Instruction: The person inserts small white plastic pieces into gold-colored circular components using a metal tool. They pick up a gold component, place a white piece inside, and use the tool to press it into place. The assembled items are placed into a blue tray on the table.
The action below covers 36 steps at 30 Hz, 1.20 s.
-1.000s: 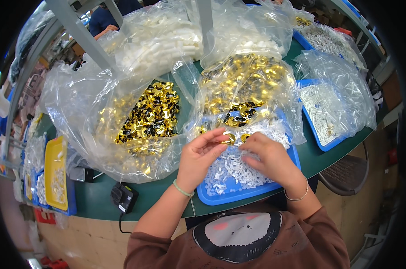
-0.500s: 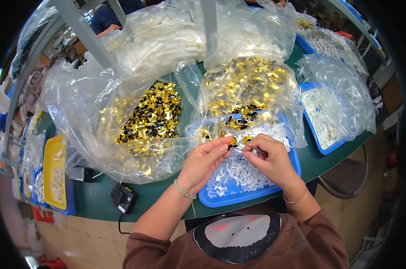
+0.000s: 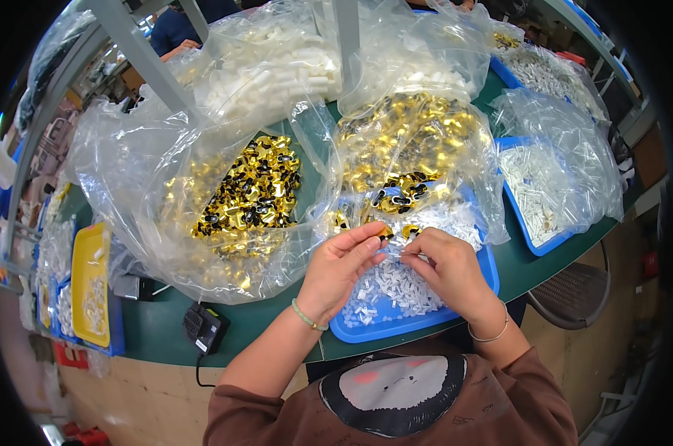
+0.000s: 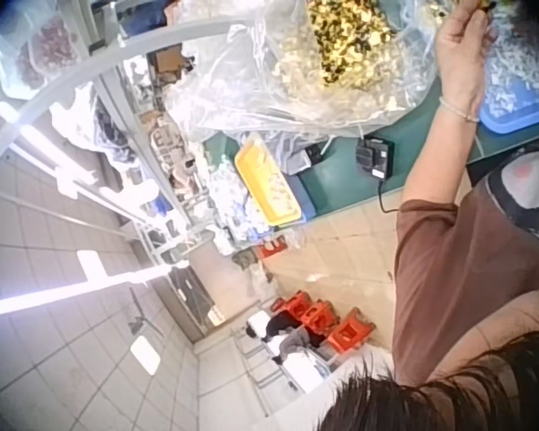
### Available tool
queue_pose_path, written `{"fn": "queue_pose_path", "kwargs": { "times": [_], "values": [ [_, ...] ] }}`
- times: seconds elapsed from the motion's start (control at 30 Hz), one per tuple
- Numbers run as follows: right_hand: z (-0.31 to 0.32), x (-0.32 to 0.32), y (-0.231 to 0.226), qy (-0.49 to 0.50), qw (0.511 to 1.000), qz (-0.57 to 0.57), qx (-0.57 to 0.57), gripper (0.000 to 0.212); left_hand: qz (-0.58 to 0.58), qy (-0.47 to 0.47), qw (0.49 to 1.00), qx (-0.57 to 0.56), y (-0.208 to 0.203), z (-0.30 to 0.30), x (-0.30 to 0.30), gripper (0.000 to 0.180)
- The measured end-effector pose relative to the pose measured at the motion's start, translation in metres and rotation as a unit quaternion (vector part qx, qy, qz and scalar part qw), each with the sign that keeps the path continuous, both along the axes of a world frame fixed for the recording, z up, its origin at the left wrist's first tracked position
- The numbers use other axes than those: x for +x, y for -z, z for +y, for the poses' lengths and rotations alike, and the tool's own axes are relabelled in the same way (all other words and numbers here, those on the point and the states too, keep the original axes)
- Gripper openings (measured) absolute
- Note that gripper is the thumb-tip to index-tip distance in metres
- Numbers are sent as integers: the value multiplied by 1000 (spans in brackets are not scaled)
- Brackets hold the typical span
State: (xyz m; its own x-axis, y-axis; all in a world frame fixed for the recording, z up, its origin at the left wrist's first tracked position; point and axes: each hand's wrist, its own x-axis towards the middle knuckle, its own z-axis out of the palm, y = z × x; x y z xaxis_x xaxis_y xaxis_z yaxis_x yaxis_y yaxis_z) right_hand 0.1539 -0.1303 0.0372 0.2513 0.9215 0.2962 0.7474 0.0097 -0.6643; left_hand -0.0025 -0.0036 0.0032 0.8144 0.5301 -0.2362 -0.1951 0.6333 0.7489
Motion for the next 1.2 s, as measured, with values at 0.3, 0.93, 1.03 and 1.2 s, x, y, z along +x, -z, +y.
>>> {"fn": "queue_pose_path", "kwargs": {
  "times": [0.3, 0.93, 1.03, 1.2],
  "values": [
    [5, -6, -2, 52, 992, 91, 65, 9, 10, 28, 999, -15, 5, 0, 1, 30],
    [15, -16, 10, 49, 992, 86, 81, 9, 20, 37, 999, -21, 6, -2, 4, 32],
    [18, -18, 14, 60, 990, 88, 97, 10, 20, 44, 999, -14, 7, -1, 4, 32],
    [18, -21, 15, 80, 990, 79, 89, 13, 25, 47, 999, -7, 9, -2, 5, 31]
  ]
}}
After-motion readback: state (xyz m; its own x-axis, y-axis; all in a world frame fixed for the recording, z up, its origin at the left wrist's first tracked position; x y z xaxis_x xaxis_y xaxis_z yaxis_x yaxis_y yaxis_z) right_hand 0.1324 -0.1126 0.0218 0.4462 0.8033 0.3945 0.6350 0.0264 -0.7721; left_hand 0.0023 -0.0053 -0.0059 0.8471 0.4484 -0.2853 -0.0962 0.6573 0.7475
